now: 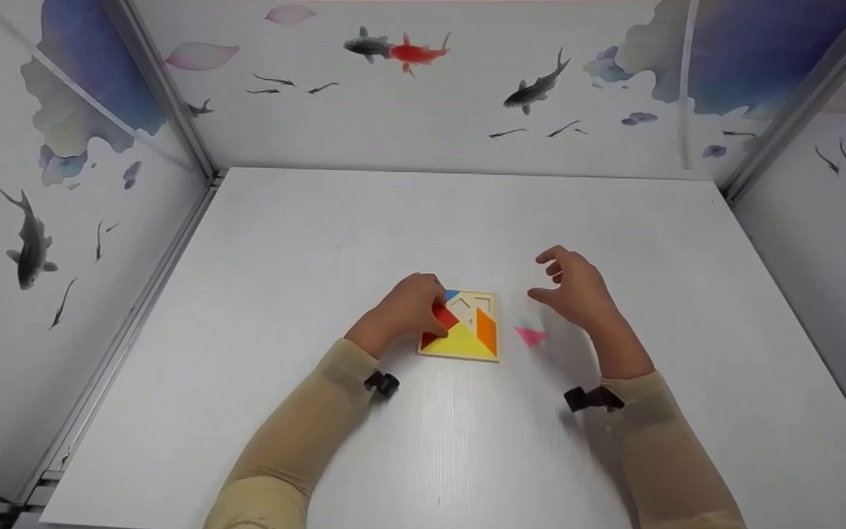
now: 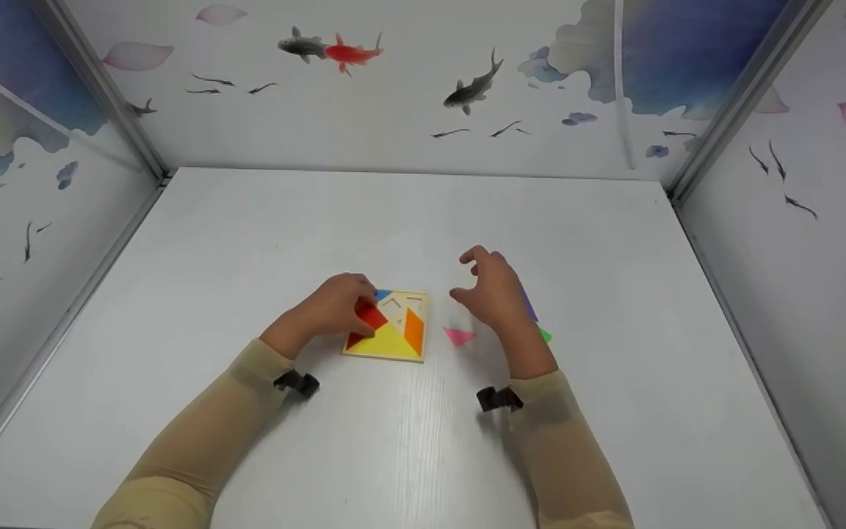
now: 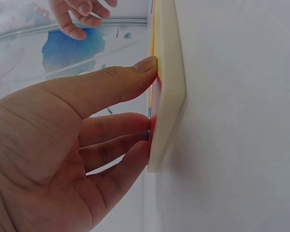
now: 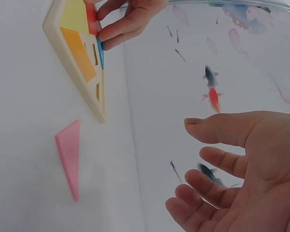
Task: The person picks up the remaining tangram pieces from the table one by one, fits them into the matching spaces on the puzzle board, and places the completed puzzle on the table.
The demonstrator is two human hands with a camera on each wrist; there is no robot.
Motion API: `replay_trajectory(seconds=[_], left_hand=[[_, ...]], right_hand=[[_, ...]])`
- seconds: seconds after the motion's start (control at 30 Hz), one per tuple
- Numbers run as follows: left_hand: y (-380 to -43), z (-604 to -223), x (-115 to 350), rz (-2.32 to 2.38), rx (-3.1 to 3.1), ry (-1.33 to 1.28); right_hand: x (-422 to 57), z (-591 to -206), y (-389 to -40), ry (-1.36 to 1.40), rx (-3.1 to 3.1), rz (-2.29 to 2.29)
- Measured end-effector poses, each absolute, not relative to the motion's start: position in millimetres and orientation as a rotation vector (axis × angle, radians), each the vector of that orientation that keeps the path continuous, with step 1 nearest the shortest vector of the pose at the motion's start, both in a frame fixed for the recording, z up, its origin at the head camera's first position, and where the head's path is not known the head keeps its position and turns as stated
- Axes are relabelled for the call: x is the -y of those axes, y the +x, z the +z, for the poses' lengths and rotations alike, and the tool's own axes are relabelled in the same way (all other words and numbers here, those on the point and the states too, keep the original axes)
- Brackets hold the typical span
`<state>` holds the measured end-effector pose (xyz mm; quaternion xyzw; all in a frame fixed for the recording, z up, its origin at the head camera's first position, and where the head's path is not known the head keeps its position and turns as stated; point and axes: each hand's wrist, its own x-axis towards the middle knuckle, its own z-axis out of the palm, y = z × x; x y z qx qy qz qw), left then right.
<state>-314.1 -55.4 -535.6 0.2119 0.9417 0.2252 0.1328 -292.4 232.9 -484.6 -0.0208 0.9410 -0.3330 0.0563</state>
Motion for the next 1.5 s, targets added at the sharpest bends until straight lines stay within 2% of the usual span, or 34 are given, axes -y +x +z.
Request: replay_trajectory(seconds=[0.77, 1.17, 1.5], left_hand=[[-312.3, -531.5, 53.7, 0.655, -2.715, 0.585], [-311.3, -535.7, 51.4, 0.664, -2.705, 0.582], [-312.6, -533.2, 54.9, 0.672, -2.73, 0.635]], right_hand=[[-284.1, -506.8, -264.8, -0.019, -2.896, -1.092], [-310.8, -516.7, -260.8, 0.083, -2.936, -1.003], [-314.6, -521.2, -264.4, 0.092, -2.975, -0.894]])
